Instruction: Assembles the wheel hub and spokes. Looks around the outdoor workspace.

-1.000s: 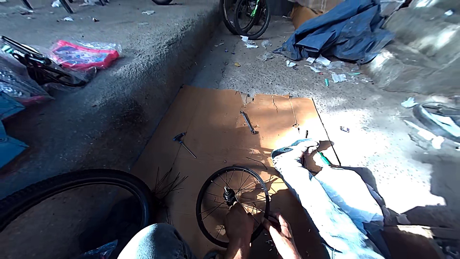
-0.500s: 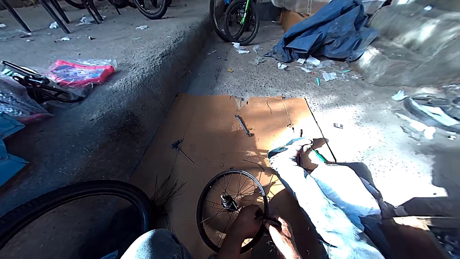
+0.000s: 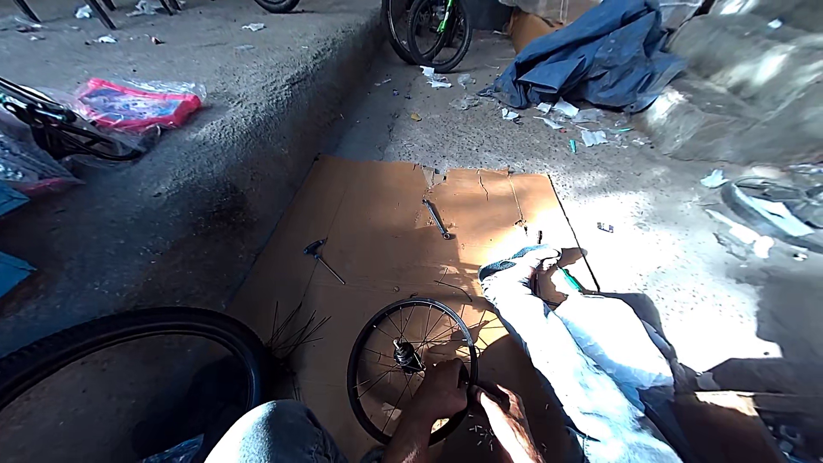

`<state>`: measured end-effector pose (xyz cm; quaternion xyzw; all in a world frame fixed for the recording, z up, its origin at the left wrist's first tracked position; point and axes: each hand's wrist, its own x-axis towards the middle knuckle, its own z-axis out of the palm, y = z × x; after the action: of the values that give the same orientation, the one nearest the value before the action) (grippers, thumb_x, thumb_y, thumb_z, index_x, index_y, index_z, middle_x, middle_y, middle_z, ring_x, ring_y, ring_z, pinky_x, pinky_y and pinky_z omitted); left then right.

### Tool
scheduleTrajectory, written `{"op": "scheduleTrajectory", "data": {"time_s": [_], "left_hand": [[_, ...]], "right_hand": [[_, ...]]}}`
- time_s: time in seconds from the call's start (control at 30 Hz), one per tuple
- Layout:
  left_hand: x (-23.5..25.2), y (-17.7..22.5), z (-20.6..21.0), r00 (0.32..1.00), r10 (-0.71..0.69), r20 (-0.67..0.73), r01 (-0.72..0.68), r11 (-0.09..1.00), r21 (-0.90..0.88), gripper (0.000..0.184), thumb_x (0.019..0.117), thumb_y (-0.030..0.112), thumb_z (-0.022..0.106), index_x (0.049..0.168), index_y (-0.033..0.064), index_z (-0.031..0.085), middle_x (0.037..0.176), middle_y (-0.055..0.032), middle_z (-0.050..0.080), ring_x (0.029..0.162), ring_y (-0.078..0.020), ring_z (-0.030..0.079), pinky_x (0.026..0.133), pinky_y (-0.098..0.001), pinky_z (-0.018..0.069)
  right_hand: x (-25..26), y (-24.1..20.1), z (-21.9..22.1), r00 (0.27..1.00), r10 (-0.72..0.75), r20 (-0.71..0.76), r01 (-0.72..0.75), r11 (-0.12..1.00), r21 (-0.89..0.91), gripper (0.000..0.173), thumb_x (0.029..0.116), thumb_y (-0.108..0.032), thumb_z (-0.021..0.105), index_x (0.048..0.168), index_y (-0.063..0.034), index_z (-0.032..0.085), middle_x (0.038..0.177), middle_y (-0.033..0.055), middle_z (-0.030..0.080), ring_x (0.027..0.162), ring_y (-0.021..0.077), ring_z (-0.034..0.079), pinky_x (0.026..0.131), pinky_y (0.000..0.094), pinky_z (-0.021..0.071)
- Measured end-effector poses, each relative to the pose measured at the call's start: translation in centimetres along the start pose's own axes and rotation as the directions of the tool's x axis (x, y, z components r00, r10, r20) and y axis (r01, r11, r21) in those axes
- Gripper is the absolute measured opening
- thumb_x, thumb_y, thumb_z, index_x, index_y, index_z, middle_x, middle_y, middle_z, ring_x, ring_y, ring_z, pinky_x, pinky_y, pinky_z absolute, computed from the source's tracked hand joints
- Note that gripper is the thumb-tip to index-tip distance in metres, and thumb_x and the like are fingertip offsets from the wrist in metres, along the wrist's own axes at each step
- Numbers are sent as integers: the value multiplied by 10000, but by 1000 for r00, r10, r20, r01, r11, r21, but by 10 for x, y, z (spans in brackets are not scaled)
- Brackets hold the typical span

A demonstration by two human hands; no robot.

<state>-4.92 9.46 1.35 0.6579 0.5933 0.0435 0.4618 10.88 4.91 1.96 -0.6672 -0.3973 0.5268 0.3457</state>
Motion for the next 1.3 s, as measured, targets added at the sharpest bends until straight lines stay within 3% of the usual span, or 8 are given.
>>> {"op": "scheduleTrajectory", "data": {"time_s": [0.13, 0.33, 0.43, 0.53, 0.93, 1.13, 1.23, 1.3], "left_hand": [[2, -5, -3, 999, 20, 30, -18, 997, -76, 293, 984, 222, 590, 1201, 34, 651, 1187, -171, 676, 1155, -310, 645, 1030, -535, 498], [1, -1, -4, 997, 65, 35, -62, 994, -90, 266, 987, 169, 578, 1184, 8, 655, 1203, -190, 645, 1161, -317, 626, 1031, -496, 498], [1, 0, -5, 997, 51, 56, -45, 994, -98, 258, 974, 135, 587, 1186, 2, 648, 1207, -195, 641, 1158, -325, 623, 1026, -510, 498], [0, 2, -8, 997, 45, 67, -37, 992, -117, 249, 945, 101, 593, 1167, 5, 654, 1150, -184, 667, 1091, -310, 648, 971, -509, 522], [-2, 1, -14, 994, 68, 85, -57, 991, -124, 244, 1011, 124, 556, 1188, 3, 673, 1157, -177, 681, 1094, -285, 657, 998, -470, 516], [-2, 2, -13, 995, 84, 49, -79, 991, -109, 235, 994, 117, 574, 1164, -11, 673, 1159, -186, 664, 1107, -288, 646, 1009, -448, 514], [-1, 2, -12, 999, 40, 36, -39, 999, -12, 253, 1000, 183, 578, 1153, 18, 694, 1168, -169, 671, 1132, -295, 643, 1024, -472, 508], [-4, 7, -16, 998, -64, 24, 59, 988, 145, 325, 1011, 338, 544, 1162, 103, 710, 1175, -120, 711, 1153, -287, 662, 1013, -540, 505]], "right_hand": [[10, 3, -2, 995, 65, 70, -69, 996, 57, 135, 971, -92, 671, 1021, 2, 754, 874, 112, 757, 778, 186, 736, 726, 351, 626], [4, -3, -8, 997, -12, 72, 9, 999, 43, 96, 930, -29, 668, 951, -14, 760, 860, 63, 752, 783, 120, 715, 755, 300, 611], [8, 3, -6, 997, 33, 68, -40, 994, 97, 109, 952, -16, 646, 967, 6, 752, 861, 103, 748, 773, 166, 721, 735, 332, 620], [9, 9, -6, 998, 4, 58, -10, 994, 113, 100, 921, -12, 667, 982, 7, 744, 906, 113, 754, 822, 192, 736, 773, 362, 634], [4, 5, 1, 1000, -24, -16, 25, 998, 58, 99, 886, 6, 713, 969, -12, 765, 870, 83, 758, 787, 143, 722, 745, 315, 613], [2, 5, 1, 1000, -18, -11, 18, 997, 72, 115, 883, 12, 703, 968, -23, 772, 880, 76, 763, 800, 137, 722, 747, 308, 607], [3, 6, 0, 1000, -6, 4, 6, 998, 69, 135, 909, 6, 677, 1006, -17, 768, 905, 81, 761, 813, 145, 720, 761, 318, 609], [4, 6, 0, 1000, -6, 13, 5, 996, 87, 143, 922, -4, 665, 1018, -18, 771, 920, 82, 765, 825, 146, 724, 767, 317, 611]]}}
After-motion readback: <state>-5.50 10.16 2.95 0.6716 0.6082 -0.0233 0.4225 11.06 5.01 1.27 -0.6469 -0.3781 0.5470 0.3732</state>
